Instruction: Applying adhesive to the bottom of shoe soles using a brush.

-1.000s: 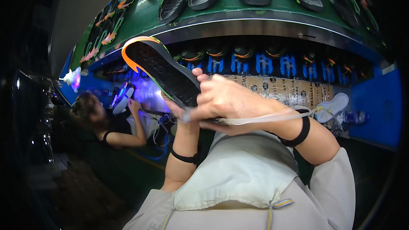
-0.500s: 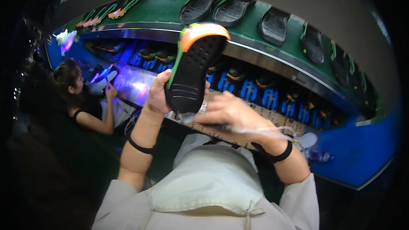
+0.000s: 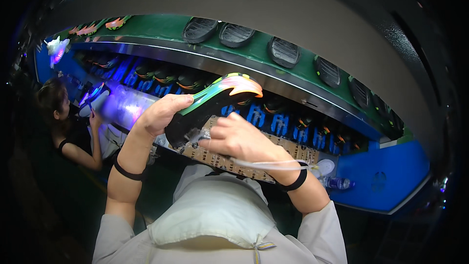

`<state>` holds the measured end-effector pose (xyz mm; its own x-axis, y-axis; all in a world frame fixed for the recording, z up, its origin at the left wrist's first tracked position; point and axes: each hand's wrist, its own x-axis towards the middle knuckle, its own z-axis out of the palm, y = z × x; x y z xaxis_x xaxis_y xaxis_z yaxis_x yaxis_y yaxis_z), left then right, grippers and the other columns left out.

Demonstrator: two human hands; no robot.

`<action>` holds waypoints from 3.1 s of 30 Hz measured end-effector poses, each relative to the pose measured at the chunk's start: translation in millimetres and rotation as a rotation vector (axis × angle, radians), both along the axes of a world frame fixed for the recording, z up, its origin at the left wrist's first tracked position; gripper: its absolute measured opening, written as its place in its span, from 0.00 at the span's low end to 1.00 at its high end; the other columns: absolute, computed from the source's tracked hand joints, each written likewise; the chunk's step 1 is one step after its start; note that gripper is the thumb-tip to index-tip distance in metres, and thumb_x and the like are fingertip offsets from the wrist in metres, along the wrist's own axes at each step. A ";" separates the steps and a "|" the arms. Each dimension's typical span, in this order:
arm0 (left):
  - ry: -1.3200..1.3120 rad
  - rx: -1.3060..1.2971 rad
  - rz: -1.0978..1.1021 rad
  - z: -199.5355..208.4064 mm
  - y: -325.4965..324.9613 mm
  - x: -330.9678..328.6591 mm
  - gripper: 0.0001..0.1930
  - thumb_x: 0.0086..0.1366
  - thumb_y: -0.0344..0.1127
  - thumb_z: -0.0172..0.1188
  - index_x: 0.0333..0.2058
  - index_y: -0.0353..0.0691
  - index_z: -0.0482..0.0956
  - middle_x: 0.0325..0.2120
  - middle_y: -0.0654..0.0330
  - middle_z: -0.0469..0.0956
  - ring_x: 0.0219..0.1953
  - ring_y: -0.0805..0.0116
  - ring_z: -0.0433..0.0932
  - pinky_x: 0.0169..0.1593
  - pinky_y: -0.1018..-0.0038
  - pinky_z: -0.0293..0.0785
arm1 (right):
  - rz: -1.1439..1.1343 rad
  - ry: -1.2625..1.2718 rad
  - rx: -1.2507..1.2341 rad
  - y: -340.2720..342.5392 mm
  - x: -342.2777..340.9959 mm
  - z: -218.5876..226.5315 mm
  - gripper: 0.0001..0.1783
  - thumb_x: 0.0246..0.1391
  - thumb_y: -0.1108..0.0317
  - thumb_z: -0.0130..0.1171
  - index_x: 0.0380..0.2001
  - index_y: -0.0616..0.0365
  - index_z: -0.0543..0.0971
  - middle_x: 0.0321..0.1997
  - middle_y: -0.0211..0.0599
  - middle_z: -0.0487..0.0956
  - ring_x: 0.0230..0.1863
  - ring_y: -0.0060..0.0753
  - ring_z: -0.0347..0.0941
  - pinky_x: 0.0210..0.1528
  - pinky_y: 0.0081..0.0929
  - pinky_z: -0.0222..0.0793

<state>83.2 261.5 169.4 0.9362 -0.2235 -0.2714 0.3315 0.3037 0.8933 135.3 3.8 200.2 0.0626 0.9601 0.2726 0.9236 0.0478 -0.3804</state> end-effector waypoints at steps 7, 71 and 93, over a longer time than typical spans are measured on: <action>0.042 -0.152 -0.069 -15.5 -1.3 -8.6 0.22 0.80 0.43 0.48 0.59 0.32 0.78 0.47 0.57 0.84 0.44 0.72 0.83 0.49 0.74 0.80 | -0.062 0.422 0.189 -4.9 2.0 -6.2 0.18 0.50 0.73 0.75 0.47 0.57 0.87 0.32 0.36 0.82 0.34 0.40 0.77 0.39 0.35 0.71; -0.848 2.266 0.536 -5.5 255.8 166.5 0.14 0.64 0.36 0.67 0.43 0.33 0.84 0.39 0.47 0.84 0.41 0.48 0.84 0.50 0.58 0.79 | -0.815 0.406 0.445 -11.3 -0.3 -76.0 0.19 0.52 0.77 0.70 0.49 0.64 0.86 0.36 0.41 0.84 0.32 0.34 0.77 0.36 0.28 0.72; -0.626 1.243 1.126 -50.9 391.9 137.7 0.12 0.69 0.38 0.62 0.43 0.34 0.84 0.37 0.55 0.84 0.34 0.57 0.84 0.45 0.62 0.80 | -0.888 1.417 0.738 12.9 8.7 -95.3 0.12 0.62 0.70 0.65 0.46 0.63 0.85 0.27 0.26 0.78 0.30 0.17 0.71 0.36 0.19 0.66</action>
